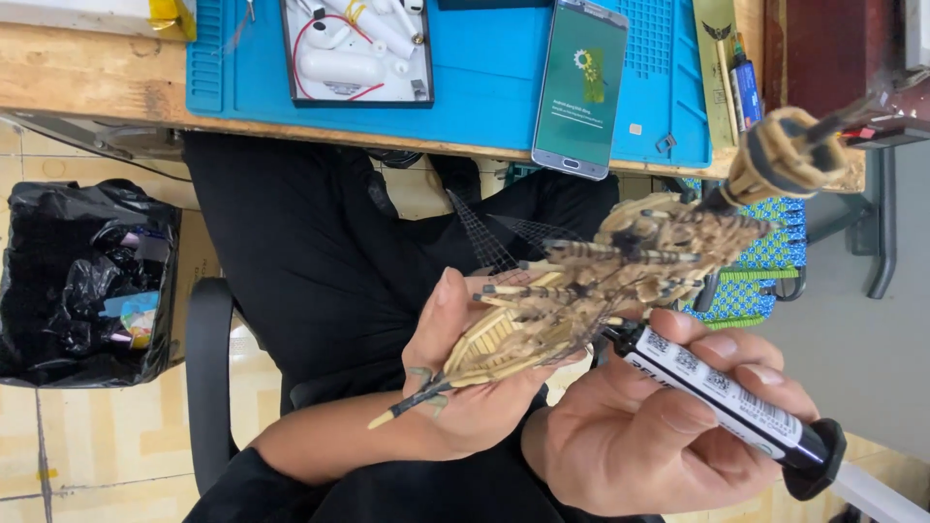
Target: Applying adhesive to the masts and rigging of a wooden model ship using a syringe applicator.
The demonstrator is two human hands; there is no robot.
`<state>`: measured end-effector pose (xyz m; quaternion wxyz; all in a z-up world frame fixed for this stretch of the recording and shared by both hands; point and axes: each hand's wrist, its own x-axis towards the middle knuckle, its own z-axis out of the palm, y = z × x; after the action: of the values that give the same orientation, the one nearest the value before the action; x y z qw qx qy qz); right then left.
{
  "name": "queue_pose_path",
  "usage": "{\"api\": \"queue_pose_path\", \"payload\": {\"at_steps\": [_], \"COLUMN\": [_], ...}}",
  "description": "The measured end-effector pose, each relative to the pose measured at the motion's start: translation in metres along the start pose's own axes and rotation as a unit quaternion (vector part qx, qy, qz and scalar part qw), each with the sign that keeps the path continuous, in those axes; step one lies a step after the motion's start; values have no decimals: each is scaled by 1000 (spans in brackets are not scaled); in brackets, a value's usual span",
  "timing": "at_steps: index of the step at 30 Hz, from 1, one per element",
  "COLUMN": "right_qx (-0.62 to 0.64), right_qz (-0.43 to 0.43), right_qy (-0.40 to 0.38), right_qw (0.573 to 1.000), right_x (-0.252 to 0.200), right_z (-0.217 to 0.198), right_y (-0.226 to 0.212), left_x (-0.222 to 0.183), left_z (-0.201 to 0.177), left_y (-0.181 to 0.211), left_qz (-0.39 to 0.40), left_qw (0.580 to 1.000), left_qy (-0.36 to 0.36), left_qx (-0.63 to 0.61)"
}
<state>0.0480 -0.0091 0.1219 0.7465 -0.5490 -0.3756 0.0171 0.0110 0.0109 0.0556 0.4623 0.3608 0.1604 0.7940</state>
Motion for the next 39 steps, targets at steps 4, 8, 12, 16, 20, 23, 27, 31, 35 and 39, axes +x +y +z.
{"api": "queue_pose_path", "payload": {"at_steps": [4,8,12,16,20,23,27,31,35,39], "right_qx": [-136,-223,-309,-253,-230,-111,-95,-200,-151,-251], "right_qz": [-12,-12,-20,30,17,81,76,82,69,9], "right_qy": [-69,-94,-144,-131,-92,24,28,-29,14,-61], "right_qw": [988,970,940,958,969,990,992,976,986,966], "right_x": [3,1,11,5,0,-3,-1,1,-2,-2], "right_z": [-4,1,6,-11,-11,-15,-12,-12,-6,4], "right_y": [-16,-26,-37,-28,-22,-10,-13,-21,-15,-26], "left_x": [5,3,11,12,12,11,9,12,14,7], "left_z": [-10,-12,5,12,12,7,10,7,8,8], "left_y": [11,9,11,8,8,15,19,21,21,17], "left_qz": [39,43,47,61,51,41,17,8,18,6], "left_qw": [971,970,972,973,979,978,980,983,983,982], "left_qy": [-35,-37,-19,52,48,15,30,-1,2,46], "left_qx": [234,234,232,215,190,203,196,181,180,183]}}
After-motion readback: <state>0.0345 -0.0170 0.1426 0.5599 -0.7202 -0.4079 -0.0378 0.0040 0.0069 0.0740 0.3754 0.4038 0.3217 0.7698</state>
